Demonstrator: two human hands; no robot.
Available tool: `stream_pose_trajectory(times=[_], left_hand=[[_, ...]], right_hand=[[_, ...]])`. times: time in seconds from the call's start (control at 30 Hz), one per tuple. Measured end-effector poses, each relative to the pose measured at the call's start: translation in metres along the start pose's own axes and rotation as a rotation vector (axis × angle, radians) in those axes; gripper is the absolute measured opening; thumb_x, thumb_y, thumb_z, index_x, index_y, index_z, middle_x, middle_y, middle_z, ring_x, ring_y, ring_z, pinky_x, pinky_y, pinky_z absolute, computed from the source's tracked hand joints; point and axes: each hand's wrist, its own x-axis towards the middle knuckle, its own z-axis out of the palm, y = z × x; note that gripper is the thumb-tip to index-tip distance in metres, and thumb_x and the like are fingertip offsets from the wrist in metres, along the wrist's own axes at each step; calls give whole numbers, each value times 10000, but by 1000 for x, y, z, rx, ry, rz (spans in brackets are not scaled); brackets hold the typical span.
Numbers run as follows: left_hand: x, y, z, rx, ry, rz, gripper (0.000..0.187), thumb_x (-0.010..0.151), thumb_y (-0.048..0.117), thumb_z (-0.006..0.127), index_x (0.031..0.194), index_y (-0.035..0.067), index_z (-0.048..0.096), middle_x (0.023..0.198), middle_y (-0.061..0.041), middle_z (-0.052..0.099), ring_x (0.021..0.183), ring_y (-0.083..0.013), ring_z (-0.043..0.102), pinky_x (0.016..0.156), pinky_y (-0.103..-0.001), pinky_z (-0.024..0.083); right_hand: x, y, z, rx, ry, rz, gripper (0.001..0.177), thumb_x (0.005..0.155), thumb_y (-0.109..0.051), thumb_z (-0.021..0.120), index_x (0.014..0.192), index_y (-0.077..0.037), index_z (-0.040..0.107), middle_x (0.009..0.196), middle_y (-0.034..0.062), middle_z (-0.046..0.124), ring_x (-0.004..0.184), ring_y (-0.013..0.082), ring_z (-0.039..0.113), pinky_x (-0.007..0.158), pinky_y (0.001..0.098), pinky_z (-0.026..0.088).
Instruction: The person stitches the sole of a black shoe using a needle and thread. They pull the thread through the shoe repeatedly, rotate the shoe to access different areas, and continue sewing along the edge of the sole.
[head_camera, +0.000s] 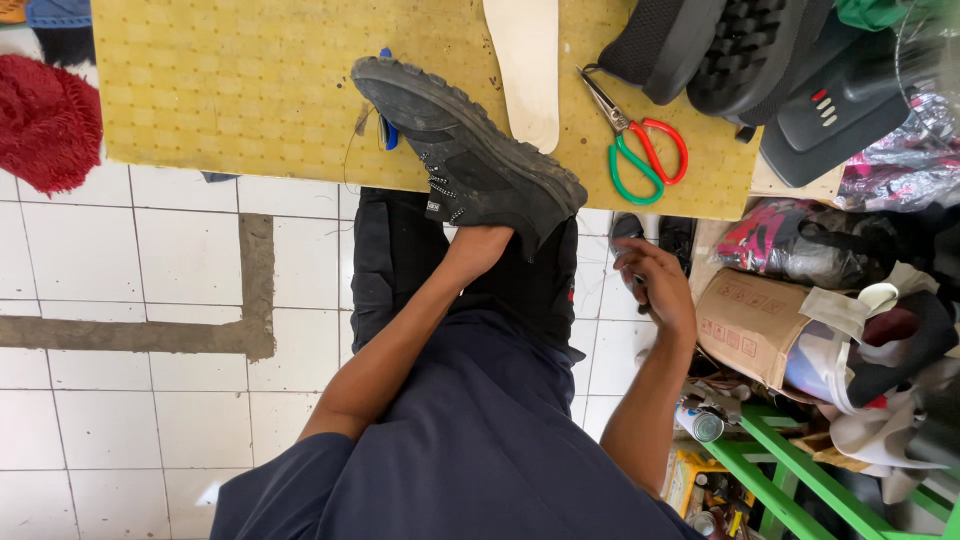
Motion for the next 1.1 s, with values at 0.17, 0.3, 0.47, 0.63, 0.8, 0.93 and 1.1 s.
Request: stream_pose_trajectory(times=[0.17, 0.3, 0.47, 0.63, 0.8, 0.93, 1.1], left_hand=[[1, -9, -3, 229, -65, 97, 189, 1094, 188, 520, 997, 172, 682, 852, 7, 605, 826, -193, 650, 845, -305, 515], [-4, -16, -8, 442, -150, 196, 223, 1095, 205, 516, 952, 193, 687, 791, 25, 593, 777, -184, 648, 823, -301, 501], [-9, -18, -10, 669, -243, 314, 261, 1097, 222, 512, 908, 215, 692, 729, 42, 581, 727, -176, 646, 801, -297, 487], [-1, -1, -30, 32, -336, 99, 333, 1140, 150, 462, 916, 99, 703, 766, -19, 624, 778, -167, 621, 911, -262, 452], [10, 22, -36, -151, -284, -4, 247, 1118, 141, 524, 955, 94, 704, 813, -18, 651, 808, -174, 650, 923, -264, 486], [8, 33, -32, -372, -226, -85, 198, 1108, 178, 565, 1040, 118, 740, 890, 20, 708, 848, -156, 677, 952, -261, 504], [-23, -6, -13, -194, -265, -158, 198, 1118, 125, 531, 1071, 107, 723, 892, -3, 659, 871, -127, 653, 994, -304, 475]], right_hand=[[-21, 10, 3, -1039, 284, 218, 687, 856, 8, 607, 1537, -7, 527, 1254, 295, 589, 995, 548, 698, 856, 622, 563], [-21, -14, 58, -416, 172, -258, 719, 842, 10, 531, 1558, -42, 487, 1440, 185, 628, 954, 249, 669, 957, 516, 511], [-11, -4, 110, 245, -77, -332, 848, 832, 31, 525, 1635, -66, 270, 1384, 157, 533, 544, 52, 440, 367, 177, 382], [-13, -12, 100, 114, -36, -301, 500, 1040, -63, 538, 1518, -3, 406, 681, 12, 502, 453, 58, 435, 382, 205, 338], [-12, -14, 68, 267, -376, -417, 653, 610, -21, 899, 1151, 220, 623, 648, 40, 335, 487, 151, 388, 431, 320, 527], [-17, -49, 91, 10, -293, -747, 756, 702, -1, 929, 1368, 149, 603, 664, -12, 397, 492, 117, 542, 498, 250, 491], [-33, -106, 102, -874, 259, -1060, 583, 904, -196, 906, 1425, -32, 705, 820, 55, 426, 686, 250, 515, 617, 392, 453]])
